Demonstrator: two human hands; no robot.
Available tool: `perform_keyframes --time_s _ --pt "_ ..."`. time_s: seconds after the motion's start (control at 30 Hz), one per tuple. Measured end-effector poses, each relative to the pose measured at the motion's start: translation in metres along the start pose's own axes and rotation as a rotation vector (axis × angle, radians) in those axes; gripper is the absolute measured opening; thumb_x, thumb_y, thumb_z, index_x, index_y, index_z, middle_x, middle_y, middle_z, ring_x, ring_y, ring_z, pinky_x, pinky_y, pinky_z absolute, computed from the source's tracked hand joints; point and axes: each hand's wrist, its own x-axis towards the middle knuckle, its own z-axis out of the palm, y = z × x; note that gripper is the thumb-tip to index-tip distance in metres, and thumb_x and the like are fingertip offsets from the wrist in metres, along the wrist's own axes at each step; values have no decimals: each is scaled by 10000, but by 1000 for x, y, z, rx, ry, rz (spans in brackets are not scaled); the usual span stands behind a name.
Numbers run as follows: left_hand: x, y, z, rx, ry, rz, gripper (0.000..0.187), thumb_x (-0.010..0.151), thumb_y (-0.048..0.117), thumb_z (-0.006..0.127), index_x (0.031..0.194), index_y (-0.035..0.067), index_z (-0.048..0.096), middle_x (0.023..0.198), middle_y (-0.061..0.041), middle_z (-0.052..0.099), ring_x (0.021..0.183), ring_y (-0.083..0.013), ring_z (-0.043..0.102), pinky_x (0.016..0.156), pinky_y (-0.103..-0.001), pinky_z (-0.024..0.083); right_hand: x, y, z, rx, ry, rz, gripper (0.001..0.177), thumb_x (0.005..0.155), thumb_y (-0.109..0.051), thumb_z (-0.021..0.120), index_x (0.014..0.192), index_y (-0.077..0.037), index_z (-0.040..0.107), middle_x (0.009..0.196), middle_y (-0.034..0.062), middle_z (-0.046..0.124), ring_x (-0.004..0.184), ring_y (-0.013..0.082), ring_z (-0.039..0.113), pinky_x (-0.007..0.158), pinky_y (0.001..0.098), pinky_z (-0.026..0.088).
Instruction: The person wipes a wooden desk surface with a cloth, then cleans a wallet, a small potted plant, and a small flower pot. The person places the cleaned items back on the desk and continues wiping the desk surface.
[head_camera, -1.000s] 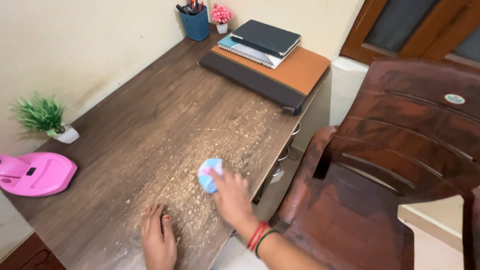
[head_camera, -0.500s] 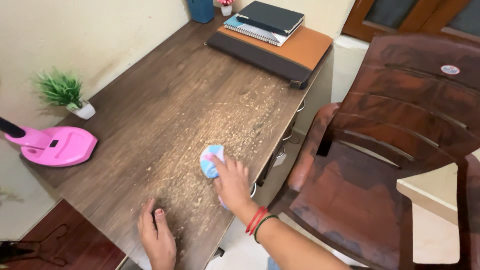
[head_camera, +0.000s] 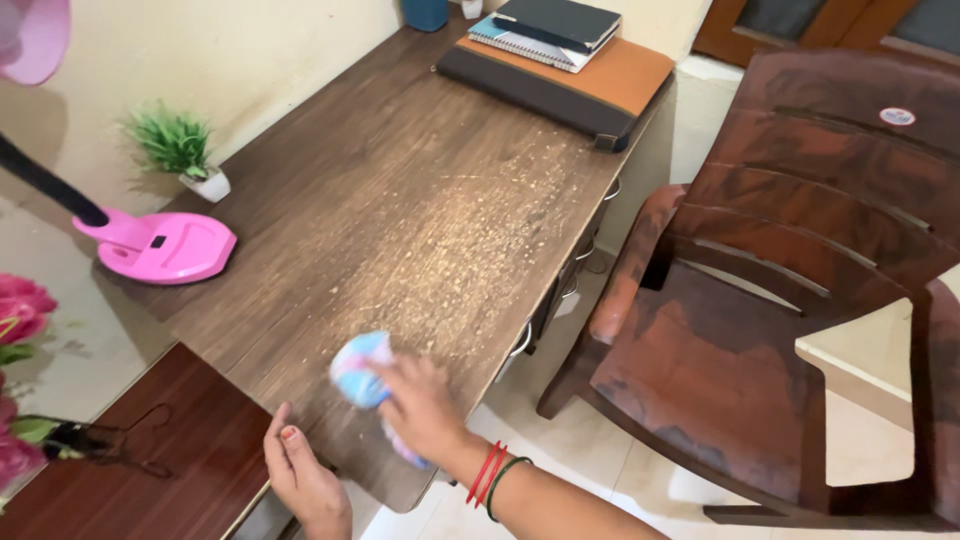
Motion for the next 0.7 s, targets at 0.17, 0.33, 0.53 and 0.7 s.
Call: perform_keyframes --time_s 0.17,0.33,0.53,0.7 --pt "-9 -17 -27 12 146 -154 452 1141 278 350 1374 -58 544 1368 -185 607 1285 -246 557 1091 -363 388 -11 -27 15 -127 -33 59 671 825 -154 703 1470 -151 523 1353 185 526 1151 389 482 956 535 364" --pt "-15 -22 -48 -150 177 -323 510 1122 345 296 1415 -24 491 1416 -179 574 1326 -280 537 1107 -428 383 -35 -56 26 47 -174 -138 609 865 -136 693 1454 -159 542 1335 169 539 1167 373 491 943 515 370" --pt "-8 -14 -50 -84 127 -331 522 1114 370 292 1422 -2 489 1449 -178 547 1349 -308 506 1101 -461 389 -15 -33 28 65 97 94 631 838 -97 642 1458 -176 552 1310 140 571 1157 367 488 976 505 369" --pt "7 -13 -37 -107 127 -313 508 1117 370 311 1403 -2 504 1424 -180 560 1326 -303 515 1098 -463 388 -15 -40 46 119 -139 -142 565 846 -97 674 1399 -190 606 1287 184 584 1155 395 478 1023 524 356"
